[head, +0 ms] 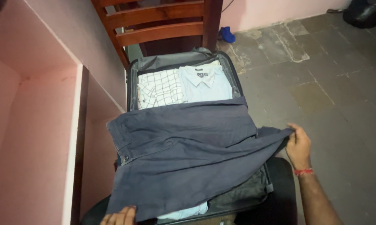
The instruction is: The person folds and places several clothing items into an open suitcase, including a dark jacket, light-colored pants, and dark pants. The person then secures the contents with internal straps and closes the suitcase.
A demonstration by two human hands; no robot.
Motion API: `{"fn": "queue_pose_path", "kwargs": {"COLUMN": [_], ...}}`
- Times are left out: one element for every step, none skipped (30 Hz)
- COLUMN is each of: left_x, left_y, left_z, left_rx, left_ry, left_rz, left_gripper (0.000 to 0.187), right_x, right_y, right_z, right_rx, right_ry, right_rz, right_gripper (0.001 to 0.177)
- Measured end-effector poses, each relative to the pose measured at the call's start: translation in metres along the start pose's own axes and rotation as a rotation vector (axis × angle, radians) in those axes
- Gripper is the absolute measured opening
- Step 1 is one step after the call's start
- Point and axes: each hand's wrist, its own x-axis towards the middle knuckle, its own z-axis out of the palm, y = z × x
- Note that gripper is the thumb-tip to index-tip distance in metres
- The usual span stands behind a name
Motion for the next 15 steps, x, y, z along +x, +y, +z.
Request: {"fn": "queue_pose_path", "kwargs": {"left_x": [0.014,0.030,0.047,0.067,0.085,0.104,0.121,0.138,0.153,0.167,0.179,0.187,0.192,0.194,0.193], "left_y": [-0.005,-0.008,-0.015,-0.023,-0.028,-0.032,-0.035,-0.036,-0.036,-0.036,-0.035,-0.035,-0.035,-0.035,-0.040], "left_z": [-0.006,-0.014,-0.022,-0.028,-0.039,-0.048,-0.056,-0.065,-0.068,-0.069,-0.069,-0.069,-0.069,-0.066,-0.063], "left_rx": [0.008,0.016,-0.033,-0.081,-0.130,-0.168,-0.205,-0.243,-0.275,-0.306,-0.338,-0.328,-0.319,-0.309,-0.326], "left_ry": [0.022,0.044,0.011,-0.021,-0.052,-0.212,-0.372,-0.533,-0.539,-0.546,-0.553,-0.540,-0.527,-0.512,-0.546], "left_rz": [-0.004,-0.010,0.000,0.008,0.017,0.003,-0.012,-0.029,-0.021,-0.014,-0.007,-0.021,-0.035,-0.048,-0.010], "left_gripper": [0.017,0.015,0.011,0.012,0.017,0.021,0.026,0.031,0.034,0.037,0.041,0.038,0.035,0.033,0.036], "right_x": [0.001,0.002,0.003,0.007,0.010,0.016,0.021,0.026,0.031,0.033,0.032,0.030,0.028,0.024,0.018], "right_y": [0.003,0.006,0.008,0.008,0.008,0.007,0.006,0.006,0.006,0.006,0.008,0.011,0.016,0.023,0.030], "right_z": [0.003,0.004,0.004,0.003,0.002,0.000,-0.001,-0.002,-0.002,-0.001,0.003,0.009,0.012,0.016,0.022], "right_rx": [0.090,0.102,0.115,0.127,0.114,0.103,0.092,0.003,-0.086,-0.174,-0.205,-0.235,-0.266,-0.288,-0.310], "right_ry": [0.007,-0.015,-0.037,-0.059,-0.079,-0.092,-0.105,-0.140,-0.174,-0.210,-0.253,-0.294,-0.335,-0.384,-0.434], "right_rz": [0.061,0.128,0.195,0.260,0.201,0.140,0.079,0.063,0.047,0.031,0.046,0.061,0.076,0.143,0.211], "right_gripper": [0.025,0.022,0.019,0.016,0.015,0.014,0.013,0.014,0.015,0.016,0.016,0.017,0.017,0.018,0.020]}}
